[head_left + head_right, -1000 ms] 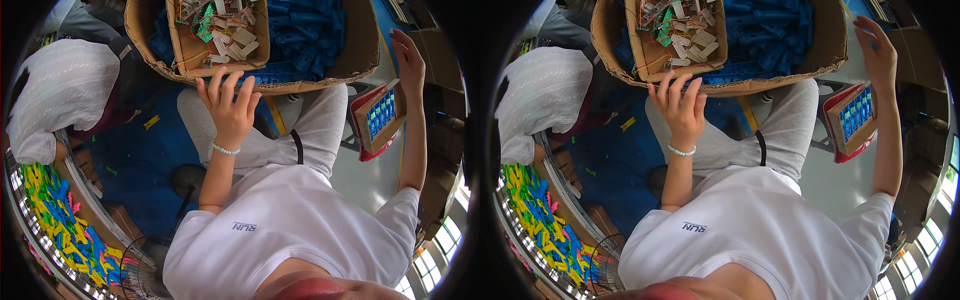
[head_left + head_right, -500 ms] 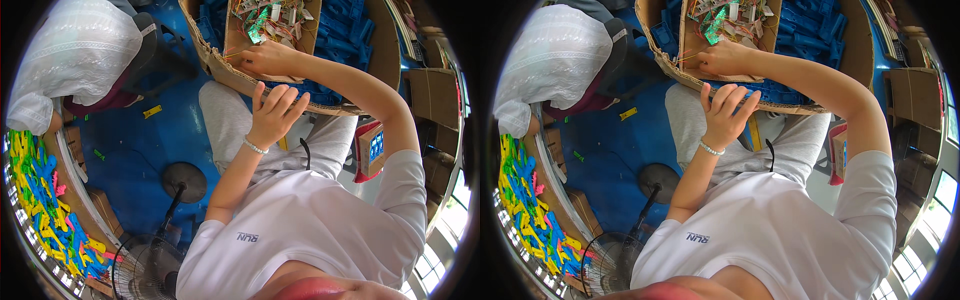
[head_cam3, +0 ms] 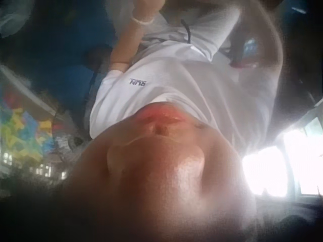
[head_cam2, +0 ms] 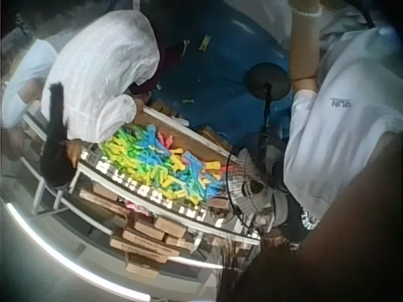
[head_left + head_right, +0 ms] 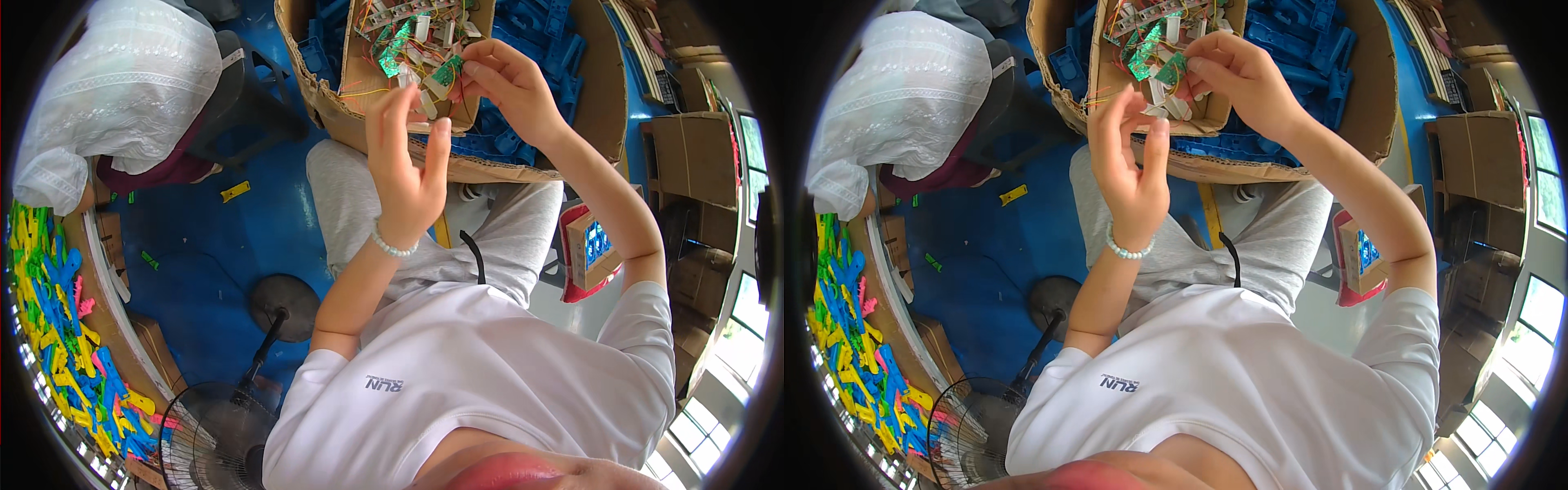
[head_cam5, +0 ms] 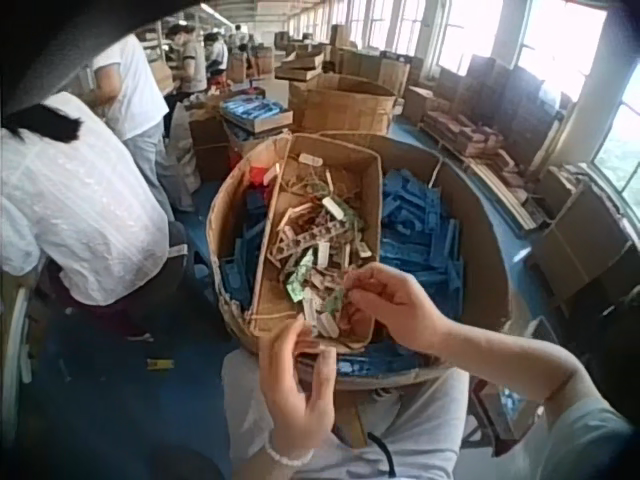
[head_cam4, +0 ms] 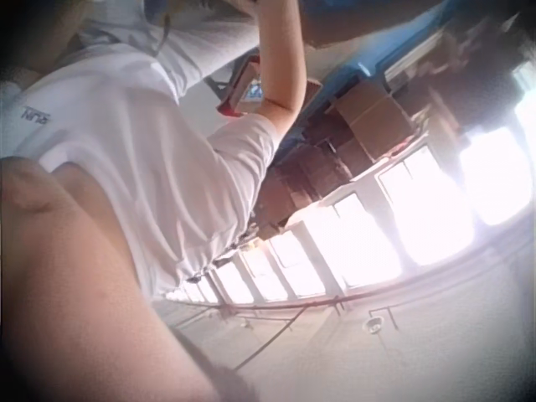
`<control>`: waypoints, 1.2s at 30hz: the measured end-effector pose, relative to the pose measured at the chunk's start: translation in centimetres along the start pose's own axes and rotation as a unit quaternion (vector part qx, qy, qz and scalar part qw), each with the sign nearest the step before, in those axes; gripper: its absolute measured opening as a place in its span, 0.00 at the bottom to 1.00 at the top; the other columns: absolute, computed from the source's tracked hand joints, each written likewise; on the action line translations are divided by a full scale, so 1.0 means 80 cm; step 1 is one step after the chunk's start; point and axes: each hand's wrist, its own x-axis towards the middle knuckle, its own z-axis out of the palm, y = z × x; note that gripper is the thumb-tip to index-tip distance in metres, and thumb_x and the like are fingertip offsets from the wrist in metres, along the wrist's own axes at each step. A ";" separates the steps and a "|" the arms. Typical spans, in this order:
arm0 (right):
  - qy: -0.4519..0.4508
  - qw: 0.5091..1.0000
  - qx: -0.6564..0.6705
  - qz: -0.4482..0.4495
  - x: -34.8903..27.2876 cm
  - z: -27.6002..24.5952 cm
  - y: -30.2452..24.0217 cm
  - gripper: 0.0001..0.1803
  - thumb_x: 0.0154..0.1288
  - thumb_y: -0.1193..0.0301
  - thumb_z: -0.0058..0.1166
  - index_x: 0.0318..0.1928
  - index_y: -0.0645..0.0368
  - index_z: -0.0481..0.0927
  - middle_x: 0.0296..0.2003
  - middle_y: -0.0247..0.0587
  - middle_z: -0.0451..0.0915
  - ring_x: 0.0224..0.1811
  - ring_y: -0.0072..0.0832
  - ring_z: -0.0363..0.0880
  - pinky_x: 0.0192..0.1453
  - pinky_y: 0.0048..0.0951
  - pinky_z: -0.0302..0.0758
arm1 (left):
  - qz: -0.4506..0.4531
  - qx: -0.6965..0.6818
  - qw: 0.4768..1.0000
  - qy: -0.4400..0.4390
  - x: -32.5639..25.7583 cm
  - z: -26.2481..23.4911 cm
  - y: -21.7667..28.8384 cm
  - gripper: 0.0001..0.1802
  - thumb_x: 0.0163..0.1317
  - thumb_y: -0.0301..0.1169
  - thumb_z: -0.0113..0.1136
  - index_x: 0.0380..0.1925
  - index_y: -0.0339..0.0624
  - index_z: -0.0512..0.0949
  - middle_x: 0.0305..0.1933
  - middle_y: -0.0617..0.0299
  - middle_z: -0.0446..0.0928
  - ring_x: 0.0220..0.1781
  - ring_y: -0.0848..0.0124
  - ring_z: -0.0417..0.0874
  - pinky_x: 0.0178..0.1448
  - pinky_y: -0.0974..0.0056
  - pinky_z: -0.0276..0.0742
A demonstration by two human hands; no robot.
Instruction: The person assembles a circuit board and wires into a blue plastic housing component by hand.
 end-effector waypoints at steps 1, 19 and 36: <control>-0.006 1.000 0.008 -0.006 -0.012 0.000 -0.005 0.11 0.76 0.74 0.46 0.52 0.68 0.73 0.42 0.44 0.81 0.44 0.30 0.84 0.53 0.30 0.81 | -0.028 -0.059 0.998 -0.009 0.009 0.005 0.003 0.18 0.66 0.21 0.58 0.56 0.31 0.73 0.54 0.56 0.73 0.51 0.70 0.79 0.54 0.66 0.78; 0.133 0.975 -0.007 -0.176 -0.153 -0.030 -0.028 0.08 0.69 0.81 0.53 0.46 0.72 0.79 0.41 0.41 0.81 0.42 0.26 0.83 0.51 0.27 0.81 | -0.090 -0.179 0.962 -0.185 0.000 0.062 0.058 0.07 0.66 0.21 0.60 0.42 0.30 0.80 0.44 0.60 0.77 0.38 0.76 0.82 0.41 0.73 0.81; 0.396 0.815 -0.347 -0.241 -0.197 -0.102 0.037 0.10 0.52 0.83 0.62 0.37 0.64 0.80 0.37 0.41 0.81 0.35 0.36 0.83 0.38 0.30 0.80 | 0.140 0.270 0.799 -0.519 0.145 0.224 -0.054 0.15 0.59 0.27 0.62 0.46 0.36 0.81 0.44 0.54 0.82 0.44 0.59 0.84 0.49 0.60 0.81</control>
